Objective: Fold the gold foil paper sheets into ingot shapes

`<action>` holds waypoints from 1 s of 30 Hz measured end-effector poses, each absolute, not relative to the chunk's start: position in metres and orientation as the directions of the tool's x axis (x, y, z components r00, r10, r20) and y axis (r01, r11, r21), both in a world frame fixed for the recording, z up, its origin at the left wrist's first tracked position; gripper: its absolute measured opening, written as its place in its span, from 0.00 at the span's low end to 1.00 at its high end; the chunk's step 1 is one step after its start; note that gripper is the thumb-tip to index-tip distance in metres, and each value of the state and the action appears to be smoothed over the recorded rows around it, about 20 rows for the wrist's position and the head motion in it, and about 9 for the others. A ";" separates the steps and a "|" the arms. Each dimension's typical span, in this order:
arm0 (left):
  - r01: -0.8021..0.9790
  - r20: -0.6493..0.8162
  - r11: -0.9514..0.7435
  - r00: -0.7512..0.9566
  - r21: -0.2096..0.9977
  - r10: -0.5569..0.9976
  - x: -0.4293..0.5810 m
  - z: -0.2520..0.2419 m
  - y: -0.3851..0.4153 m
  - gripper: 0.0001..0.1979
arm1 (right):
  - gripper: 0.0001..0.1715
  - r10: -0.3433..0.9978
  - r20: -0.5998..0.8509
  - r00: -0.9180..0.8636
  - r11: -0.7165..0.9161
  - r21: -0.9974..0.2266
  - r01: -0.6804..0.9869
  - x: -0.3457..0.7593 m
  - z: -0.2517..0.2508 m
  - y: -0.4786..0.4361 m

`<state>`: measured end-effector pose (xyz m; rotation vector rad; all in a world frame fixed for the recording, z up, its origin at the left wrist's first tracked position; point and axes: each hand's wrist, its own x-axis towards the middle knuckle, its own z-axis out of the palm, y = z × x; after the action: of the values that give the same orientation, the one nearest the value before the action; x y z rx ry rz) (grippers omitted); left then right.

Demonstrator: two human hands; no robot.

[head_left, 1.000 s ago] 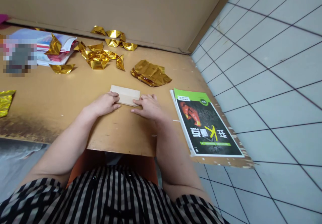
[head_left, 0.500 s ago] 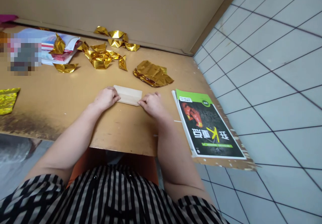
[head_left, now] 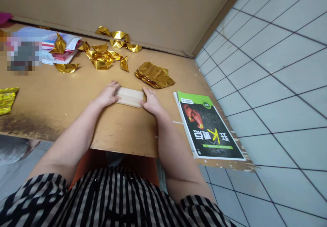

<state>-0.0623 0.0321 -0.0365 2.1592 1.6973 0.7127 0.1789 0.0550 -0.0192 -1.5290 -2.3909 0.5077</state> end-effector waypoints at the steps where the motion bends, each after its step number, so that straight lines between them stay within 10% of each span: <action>1: 0.807 0.176 -0.254 0.188 0.533 0.966 -0.063 -0.037 0.034 0.31 | 0.42 0.910 0.009 -0.414 0.379 -0.427 0.821 0.178 -0.018 0.056; 9: 0.817 0.193 -0.265 0.191 0.512 0.962 -0.058 -0.030 0.031 0.35 | 0.37 0.904 0.069 -0.421 0.410 -0.411 0.814 0.174 -0.013 0.051; 17: 0.846 0.277 -0.361 0.266 0.392 0.924 -0.053 -0.018 0.019 0.16 | 0.19 0.852 0.139 -0.505 0.521 -0.329 0.788 0.173 -0.004 0.037; 30: 0.842 0.129 -0.455 0.437 0.289 0.890 -0.052 -0.013 0.003 0.12 | 0.20 0.756 -0.126 -0.642 0.625 -0.150 0.766 0.173 0.021 0.017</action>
<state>-0.0518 0.0034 -0.0130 2.5041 1.5275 0.3928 0.1732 0.0172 0.0207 -1.3484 -2.8776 0.3033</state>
